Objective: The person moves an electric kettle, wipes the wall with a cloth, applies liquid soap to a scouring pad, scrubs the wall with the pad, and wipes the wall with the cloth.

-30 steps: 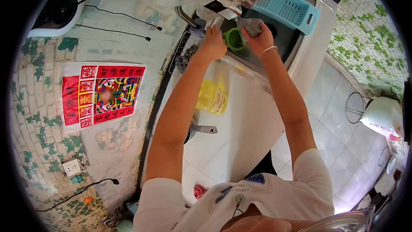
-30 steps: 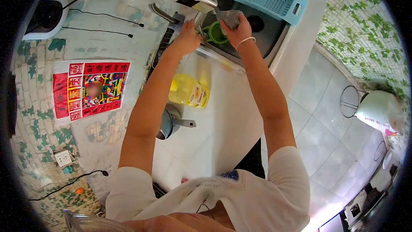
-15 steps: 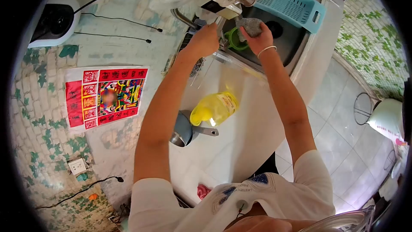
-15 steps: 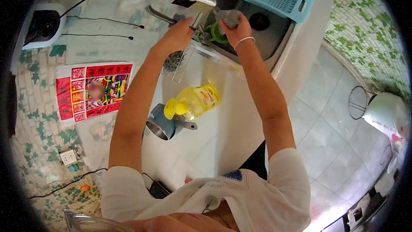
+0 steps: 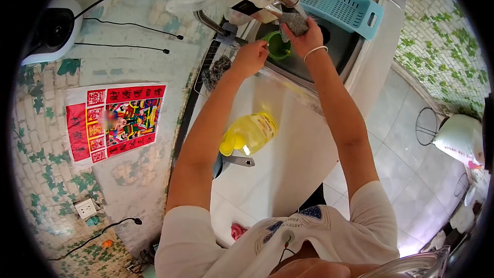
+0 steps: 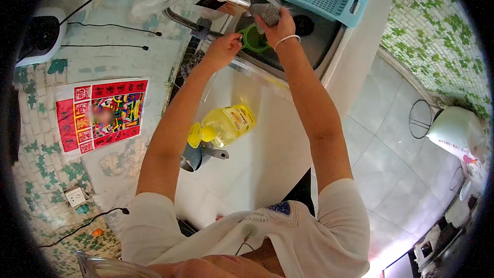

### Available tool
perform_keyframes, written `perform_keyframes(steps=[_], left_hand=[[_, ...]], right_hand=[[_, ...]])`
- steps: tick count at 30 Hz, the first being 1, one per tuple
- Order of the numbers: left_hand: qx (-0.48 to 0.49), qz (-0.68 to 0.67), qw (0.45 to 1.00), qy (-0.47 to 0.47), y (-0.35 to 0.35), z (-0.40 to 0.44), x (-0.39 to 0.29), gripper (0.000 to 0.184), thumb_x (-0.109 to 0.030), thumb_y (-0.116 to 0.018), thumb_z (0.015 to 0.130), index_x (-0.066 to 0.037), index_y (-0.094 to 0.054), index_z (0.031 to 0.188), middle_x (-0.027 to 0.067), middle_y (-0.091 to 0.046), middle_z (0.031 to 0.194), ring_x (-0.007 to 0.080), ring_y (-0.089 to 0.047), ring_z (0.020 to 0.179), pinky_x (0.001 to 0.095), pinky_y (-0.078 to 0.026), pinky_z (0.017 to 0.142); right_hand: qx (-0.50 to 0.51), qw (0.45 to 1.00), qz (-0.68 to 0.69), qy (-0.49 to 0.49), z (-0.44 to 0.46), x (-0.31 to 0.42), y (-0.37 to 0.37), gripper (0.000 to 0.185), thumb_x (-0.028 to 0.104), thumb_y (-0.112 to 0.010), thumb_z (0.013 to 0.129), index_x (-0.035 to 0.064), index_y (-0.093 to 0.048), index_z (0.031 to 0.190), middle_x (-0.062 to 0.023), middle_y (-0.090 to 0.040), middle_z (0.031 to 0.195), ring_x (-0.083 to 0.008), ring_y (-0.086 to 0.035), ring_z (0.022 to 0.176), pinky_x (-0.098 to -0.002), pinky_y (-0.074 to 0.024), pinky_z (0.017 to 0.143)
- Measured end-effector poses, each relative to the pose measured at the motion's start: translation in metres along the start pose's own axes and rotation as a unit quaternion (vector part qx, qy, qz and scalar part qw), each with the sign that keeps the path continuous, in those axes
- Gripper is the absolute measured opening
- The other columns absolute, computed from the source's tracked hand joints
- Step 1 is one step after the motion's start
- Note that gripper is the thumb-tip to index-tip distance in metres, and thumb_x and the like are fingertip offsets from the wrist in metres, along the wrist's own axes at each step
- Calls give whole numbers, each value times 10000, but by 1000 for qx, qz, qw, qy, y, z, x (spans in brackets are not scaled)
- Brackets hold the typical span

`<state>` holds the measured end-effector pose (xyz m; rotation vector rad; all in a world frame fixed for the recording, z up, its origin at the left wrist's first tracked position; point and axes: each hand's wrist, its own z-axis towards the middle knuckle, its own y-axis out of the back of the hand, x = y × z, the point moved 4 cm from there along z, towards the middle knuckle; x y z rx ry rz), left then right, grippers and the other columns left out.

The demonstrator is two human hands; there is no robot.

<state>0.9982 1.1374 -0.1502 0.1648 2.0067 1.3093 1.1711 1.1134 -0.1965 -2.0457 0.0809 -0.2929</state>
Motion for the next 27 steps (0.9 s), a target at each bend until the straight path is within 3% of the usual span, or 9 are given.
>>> perform_keyframes(steps=[5, 7, 11, 14, 16, 19, 23, 25, 27], left_hand=[[-70, 85, 993, -35, 9, 3, -18, 235, -242, -591, 889, -65, -571, 1042, 120, -675, 811, 310, -654, 744, 405, -507, 643], [-81, 181, 979, -51, 14, 7, -24, 204, -261, -604, 876, -92, -571, 986, 128, -651, 733, 337, -640, 711, 441, -489, 612], [-110, 179, 976, -60, 29, 4, -28, 165, -251, -603, 872, -110, -579, 954, 131, -631, 704, 342, -628, 688, 448, -478, 599], [-103, 128, 977, -132, 33, 5, -28, 144, -237, -584, 882, -102, -585, 933, 129, -631, 725, 338, -626, 699, 455, -480, 603], [-45, 181, 958, -218, 23, 4, -30, 146, -240, -559, 892, -105, -592, 935, 134, -642, 771, 332, -629, 722, 457, -490, 618], [-18, 254, 955, -149, 17, 15, -15, 162, -251, -535, 903, -114, -604, 956, 134, -655, 809, 339, -635, 753, 465, -498, 641], [-70, 178, 974, -118, 15, 18, -8, 191, -258, -527, 904, -103, -596, 993, 147, -659, 821, 353, -635, 762, 472, -501, 654], [-100, 189, 977, -22, 23, 24, -1, 225, -260, -526, 906, -81, -576, 1034, 161, -657, 797, 370, -631, 757, 479, -505, 663], [-68, 191, 979, -4, 25, 23, -8, 237, -238, -515, 915, -52, -551, 1055, 188, -648, 851, 374, -629, 802, 482, -507, 699]], right_hand=[[-12, 1000, 10, 10, -6, 7, 7, 346, 190, -417, 979, -56, -394, 1221, -186, -471, 1218, -317, -529, 1071, -428, -567, 875], [-19, 1000, 10, 12, -9, 14, 10, 353, 181, -426, 976, -58, -383, 1232, -191, -461, 1222, -325, -523, 1078, -432, -565, 878], [-21, 999, 1, 34, -16, 34, 16, 347, 172, -429, 977, -62, -381, 1228, -207, -446, 1224, -346, -518, 1078, -445, -565, 875], [-17, 998, -33, 46, -18, 41, 12, 319, 159, -423, 979, -62, -392, 1207, -209, -457, 1199, -342, -531, 1061, -437, -568, 872], [-29, 998, -45, 39, -19, 44, 10, 302, 149, -421, 979, -64, -402, 1193, -207, -465, 1187, -336, -537, 1052, -430, -569, 872], [-24, 997, -68, 27, -23, 43, 11, 278, 132, -422, 977, -71, -421, 1166, -200, -485, 1156, -323, -551, 1031, -411, -571, 871], [46, 996, -74, 15, -33, 49, 6, 262, 114, -442, 969, -90, -442, 1132, -196, -509, 1134, -309, -568, 1003, -392, -565, 887], [69, 994, -81, 21, -50, 55, 7, 239, 96, -465, 956, -79, -466, 1119, -191, -532, 1116, -298, -572, 1009, -378, -559, 878], [93, 992, -86, 21, -44, 56, 31, 218, 77, -488, 943, -67, -491, 1106, -185, -556, 1099, -287, -576, 1015, -363, -554, 870]])
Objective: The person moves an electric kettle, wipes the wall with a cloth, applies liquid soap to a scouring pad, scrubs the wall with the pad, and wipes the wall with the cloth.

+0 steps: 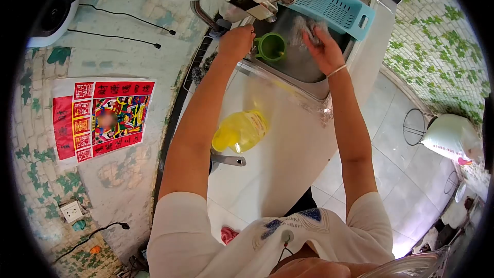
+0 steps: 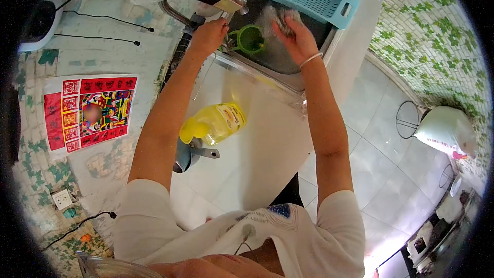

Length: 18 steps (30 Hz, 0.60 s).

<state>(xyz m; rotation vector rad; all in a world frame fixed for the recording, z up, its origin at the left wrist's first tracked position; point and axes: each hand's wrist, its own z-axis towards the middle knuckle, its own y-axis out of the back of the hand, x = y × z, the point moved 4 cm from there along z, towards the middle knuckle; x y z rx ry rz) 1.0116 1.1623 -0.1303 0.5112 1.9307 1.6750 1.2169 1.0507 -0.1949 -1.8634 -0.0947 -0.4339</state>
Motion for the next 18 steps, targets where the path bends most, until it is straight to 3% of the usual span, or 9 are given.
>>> perform_keyframes(steps=[1, 3, 5, 9, 11, 14, 15, 17, 18], left_hand=[[4, -5, 1000, 0, -2, -2, -1, 243, -221, -518, 913, -52, -549, 1085, 197, -630, 941, 363, -617, 875, 468, -500, 746], [1, -3, 1000, 6, 9, -13, 0, 255, -204, -522, 911, -51, -546, 1114, 206, -612, 1030, 352, -604, 948, 454, -494, 793], [7, -93, 991, -94, 34, -48, -12, 320, -177, -542, 898, -61, -527, 1196, 195, -544, 1169, 323, -547, 1080, 416, -457, 892], [-57, -120, 986, -99, 104, -133, -17, 378, -169, -556, 896, -74, -501, 1257, 156, -533, 1183, 300, -523, 1114, 375, -423, 949], [-73, -166, 980, -86, 135, -189, -10, 355, -116, -559, 896, -68, -511, 1245, 129, -555, 1131, 272, -559, 1059, 344, -452, 909], [-108, -215, 970, -30, 160, -289, 9, 315, -55, -552, 896, -61, -541, 1211, 114, -560, 1102, 222, -587, 993, 309, -480, 849], [-132, -259, 957, 13, 163, -325, 13, 242, -22, -535, 904, -33, -583, 1141, 99, -590, 1038, 171, -597, 931, 279, -489, 800], [-162, -294, 940, 57, 161, -404, 21, 211, -21, -522, 915, -18, -594, 1113, 90, -603, 1015, 160, -593, 917, 274, -483, 799], [-181, -330, 923, 79, 156, -440, 22, 187, -19, -508, 925, -2, -605, 1084, 81, -617, 992, 149, -590, 903, 269, -477, 798]], right_hand=[[84, 881, -464, 31, 14, -12, 44, 202, 58, -512, 923, -49, -517, 1095, -171, -582, 1070, -271, -585, 1011, -350, -544, 858], [157, 555, -814, 63, 18, -23, 72, 192, 38, -536, 904, -30, -543, 1083, -157, -607, 1041, -256, -595, 1007, -336, -534, 846], [15, 711, -703, -1, -9, -24, 86, 256, 39, -551, 884, -26, -527, 1130, -157, -600, 1087, -279, -620, 953, -355, -557, 797], [-182, 926, -321, -80, -42, -22, 68, 412, 65, -580, 868, 9, -437, 1250, -138, -532, 1202, -336, -618, 927, -392, -601, 730], [-135, 944, -288, -83, -48, -7, 50, 349, 123, -578, 877, 33, -499, 1205, -120, -489, 1247, -266, -502, 1106, -379, -598, 741], [-63, 791, -607, 42, -26, 20, 78, 537, 399, -631, 816, 130, -522, 1267, -32, -535, 1207, -194, -478, 1128, -395, -374, 927], [-125, 778, -610, 80, -21, 32, 85, 547, 448, -599, 828, 155, -511, 1282, -15, -524, 1242, -194, -474, 1133, -374, -364, 936], [-119, 847, -517, 30, -113, 31, -28, 571, 483, -565, 850, 160, -488, 1315, -9, -508, 1293, -183, -461, 1168, -371, -361, 942], [-88, 855, -504, 85, -141, 31, -51, 605, 460, -563, 875, 73, -462, 1329, -69, -513, 1279, -196, -469, 1180, -350, -361, 987]])
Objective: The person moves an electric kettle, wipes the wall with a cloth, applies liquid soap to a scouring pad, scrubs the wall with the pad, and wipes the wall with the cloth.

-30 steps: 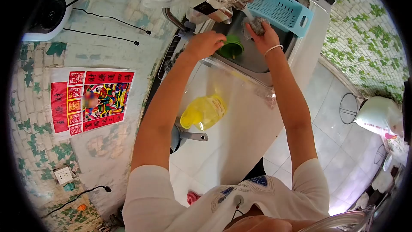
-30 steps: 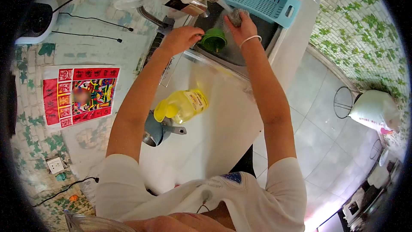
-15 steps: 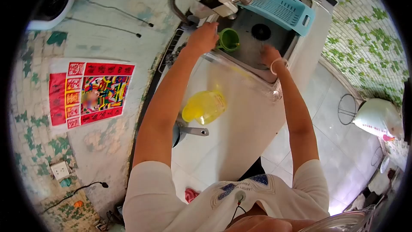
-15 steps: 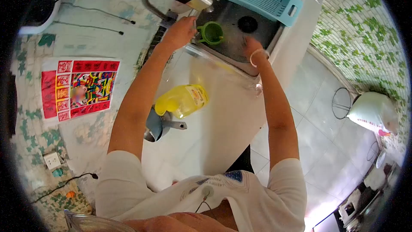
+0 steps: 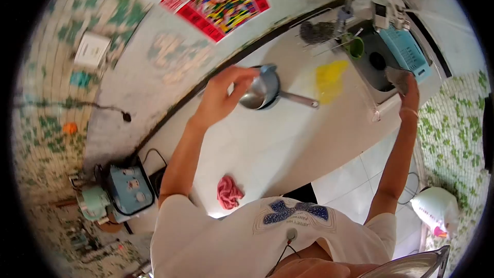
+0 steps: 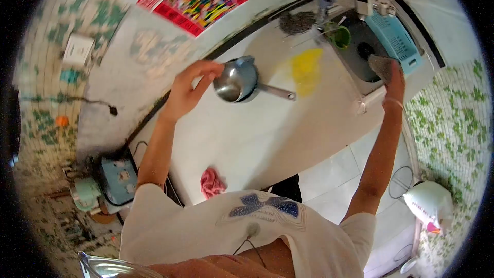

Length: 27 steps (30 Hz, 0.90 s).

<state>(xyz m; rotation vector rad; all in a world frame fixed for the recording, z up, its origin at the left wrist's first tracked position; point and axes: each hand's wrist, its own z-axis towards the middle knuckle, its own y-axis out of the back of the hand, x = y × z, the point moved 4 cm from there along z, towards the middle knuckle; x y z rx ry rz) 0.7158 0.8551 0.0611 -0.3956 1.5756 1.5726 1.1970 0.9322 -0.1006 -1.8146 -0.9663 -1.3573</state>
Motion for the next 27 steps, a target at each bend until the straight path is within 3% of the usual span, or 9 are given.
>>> perform_keyframes(steps=[4, 8, 12, 15, 17, 20, 23, 24, 27], left_hand=[[-61, -176, 978, 91, 6, -144, 20, 208, 31, -515, 899, -6, -606, 1082, 65, -635, 952, 139, -612, 891, 270, -493, 786], [-93, -405, 894, 168, -40, -227, 29, 496, -98, -582, 906, -98, -378, 1358, 90, -522, 1227, 172, -516, 1129, 318, -466, 898], [-106, -604, 753, 239, -76, -258, 26, 501, -208, -483, 967, -147, -298, 1428, 96, -470, 1311, 223, -483, 1192, 407, -465, 961], [-104, -663, 680, 296, -84, -260, 33, 465, -223, -450, 983, -144, -319, 1422, 88, -477, 1299, 206, -504, 1164, 380, -471, 957], [-129, -657, 664, 334, -89, -259, 45, 398, -163, -420, 988, -82, -381, 1377, 97, -500, 1257, 190, -541, 1108, 339, -491, 929], [-111, -684, 642, 329, -95, -244, 49, 361, -137, -410, 983, -26, -415, 1326, 105, -518, 1229, 214, -560, 1083, 379, -513, 910], [-116, -705, 611, 342, -105, -210, 51, 347, -148, -431, 974, -6, -415, 1290, 148, -523, 1230, 247, -562, 1096, 415, -526, 911], [-116, -704, 610, 344, -107, -195, 49, 347, -148, -431, 974, -6, -415, 1290, 148, -523, 1230, 247, -562, 1096, 415, -526, 911], [-138, -699, 612, 343, -109, -138, 42, 319, -103, -467, 944, 0, -400, 1238, 155, -520, 1193, 287, -560, 1079, 491, -529, 911]], right_hand=[[97, 984, -108, 107, -162, 55, -50, 419, 326, -472, 958, 65, -509, 1283, -85, -523, 1268, -210, -490, 1162, -327, -352, 1014], [243, 968, -38, -49, -296, -29, -113, 359, 216, -522, 919, 40, -534, 1231, -127, -548, 1211, -242, -522, 1117, -345, -396, 975], [347, 912, 27, -217, -417, -108, -201, 396, 148, -650, 819, 41, -549, 1187, -179, -552, 1185, -285, -541, 1084, -372, -443, 916], [365, 916, -131, -103, -437, -122, -220, 289, 219, -610, 874, 52, -577, 1108, -56, -580, 1034, -155, -540, 988, -313, -465, 837], [339, 833, -361, 247, -432, -94, -227, 400, 320, -665, 840, 41, -593, 1118, -148, -570, 1027, -219, -558, 886, -345, -478, 797], [402, 853, -291, 160, -399, -84, -212, 349, 296, -657, 850, 37, -602, 1077, -123, -572, 974, -214, -569, 815, -333, -492, 739], [223, 922, -267, 171, -315, -65, -177, 274, 230, -650, 865, 49, -590, 1063, -103, -615, 924, -202, -597, 752, -306, -499, 677], [148, 891, -302, 304, -286, -42, -167, 318, 245, -654, 862, 29, -566, 1078, -116, -599, 946, -214, -598, 757, -316, -495, 676], [-21, 856, -381, 349, -220, 15, -154, 463, 357, -667, 836, -7, -546, 1094, -132, -567, 980, -247, -596, 749, -358, -492, 682]])
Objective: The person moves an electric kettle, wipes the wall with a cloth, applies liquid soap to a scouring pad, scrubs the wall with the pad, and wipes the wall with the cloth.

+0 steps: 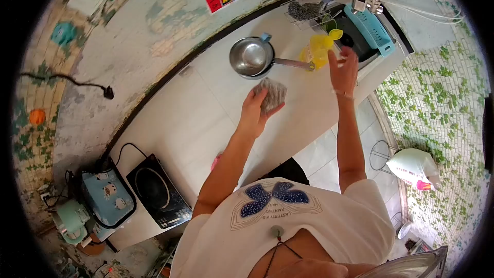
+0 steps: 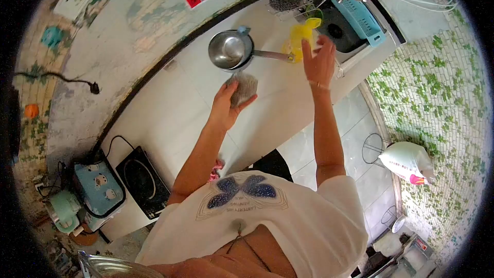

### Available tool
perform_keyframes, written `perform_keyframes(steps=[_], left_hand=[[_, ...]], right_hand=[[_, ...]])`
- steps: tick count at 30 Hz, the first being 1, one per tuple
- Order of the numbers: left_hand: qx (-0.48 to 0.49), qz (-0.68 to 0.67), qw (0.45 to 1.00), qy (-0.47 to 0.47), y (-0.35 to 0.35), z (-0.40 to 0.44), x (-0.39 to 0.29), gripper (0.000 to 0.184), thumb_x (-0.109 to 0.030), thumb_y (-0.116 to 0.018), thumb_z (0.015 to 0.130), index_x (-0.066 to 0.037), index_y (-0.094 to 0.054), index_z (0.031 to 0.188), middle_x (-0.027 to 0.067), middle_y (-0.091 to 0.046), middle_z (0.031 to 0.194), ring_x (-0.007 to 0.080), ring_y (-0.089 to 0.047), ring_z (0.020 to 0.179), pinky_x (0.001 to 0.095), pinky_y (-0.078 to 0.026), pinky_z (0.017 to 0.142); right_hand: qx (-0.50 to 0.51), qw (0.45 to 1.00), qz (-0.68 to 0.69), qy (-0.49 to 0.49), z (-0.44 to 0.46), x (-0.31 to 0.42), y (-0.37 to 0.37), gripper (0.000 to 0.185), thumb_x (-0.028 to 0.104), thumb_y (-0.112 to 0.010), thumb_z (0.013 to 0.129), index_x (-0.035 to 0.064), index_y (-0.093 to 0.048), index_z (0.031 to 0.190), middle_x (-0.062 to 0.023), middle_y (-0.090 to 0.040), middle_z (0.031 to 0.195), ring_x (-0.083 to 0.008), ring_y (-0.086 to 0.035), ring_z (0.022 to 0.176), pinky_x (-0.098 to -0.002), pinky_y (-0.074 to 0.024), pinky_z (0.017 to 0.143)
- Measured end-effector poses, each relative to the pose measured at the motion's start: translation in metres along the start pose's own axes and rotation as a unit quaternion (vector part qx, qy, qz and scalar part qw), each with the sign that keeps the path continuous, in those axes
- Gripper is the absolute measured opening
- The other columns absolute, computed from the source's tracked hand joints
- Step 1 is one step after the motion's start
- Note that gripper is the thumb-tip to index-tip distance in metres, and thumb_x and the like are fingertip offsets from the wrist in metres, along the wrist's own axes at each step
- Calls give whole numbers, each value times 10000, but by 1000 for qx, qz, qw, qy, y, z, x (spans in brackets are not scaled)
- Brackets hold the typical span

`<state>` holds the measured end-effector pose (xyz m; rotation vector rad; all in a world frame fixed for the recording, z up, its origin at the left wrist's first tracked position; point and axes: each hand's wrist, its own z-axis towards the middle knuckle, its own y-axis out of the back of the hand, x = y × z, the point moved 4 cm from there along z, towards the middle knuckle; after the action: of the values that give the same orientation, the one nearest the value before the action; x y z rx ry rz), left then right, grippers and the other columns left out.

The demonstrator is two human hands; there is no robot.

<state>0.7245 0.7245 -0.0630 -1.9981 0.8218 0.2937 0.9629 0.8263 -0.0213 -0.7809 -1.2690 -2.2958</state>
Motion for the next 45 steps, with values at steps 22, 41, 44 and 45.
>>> perform_keyframes(steps=[22, 41, 44, 45], left_hand=[[13, 32, 999, -13, -122, 180, -3, 257, -96, -392, 965, -4, -455, 1196, 130, -526, 1174, 250, -543, 1085, 401, -541, 896], [37, -148, 988, -26, -15, 63, -31, 288, -102, -473, 920, 13, -462, 1183, 146, -529, 1187, 272, -533, 1115, 423, -502, 951], [35, -201, 976, -71, 71, 14, -63, 313, -73, -480, 894, 12, -459, 1194, 141, -530, 1182, 275, -510, 1142, 431, -456, 1002], [-6, -225, 971, -85, 100, -9, -77, 336, -53, -469, 880, 10, -453, 1210, 145, -526, 1194, 281, -503, 1147, 448, -421, 1034]], right_hand=[[253, 898, 359, 29, 78, -38, -87, 191, 127, -420, 965, 25, -575, 1013, -98, -569, 1073, -210, -542, 1022, -298, -409, 902], [30, 991, 69, 109, 60, -74, -57, 430, 307, -425, 978, -56, -564, 1162, -148, -592, 1095, -230, -579, 967, -342, -451, 882], [89, 983, 108, 117, 12, 8, -43, 278, 232, -473, 973, 1, -573, 1092, -140, -525, 1102, -271, -527, 1036, -387, -418, 902], [91, 981, 114, 125, -1, 40, -46, 278, 232, -473, 973, 1, -573, 1092, -140, -525, 1102, -271, -527, 1036, -387, -418, 902]])
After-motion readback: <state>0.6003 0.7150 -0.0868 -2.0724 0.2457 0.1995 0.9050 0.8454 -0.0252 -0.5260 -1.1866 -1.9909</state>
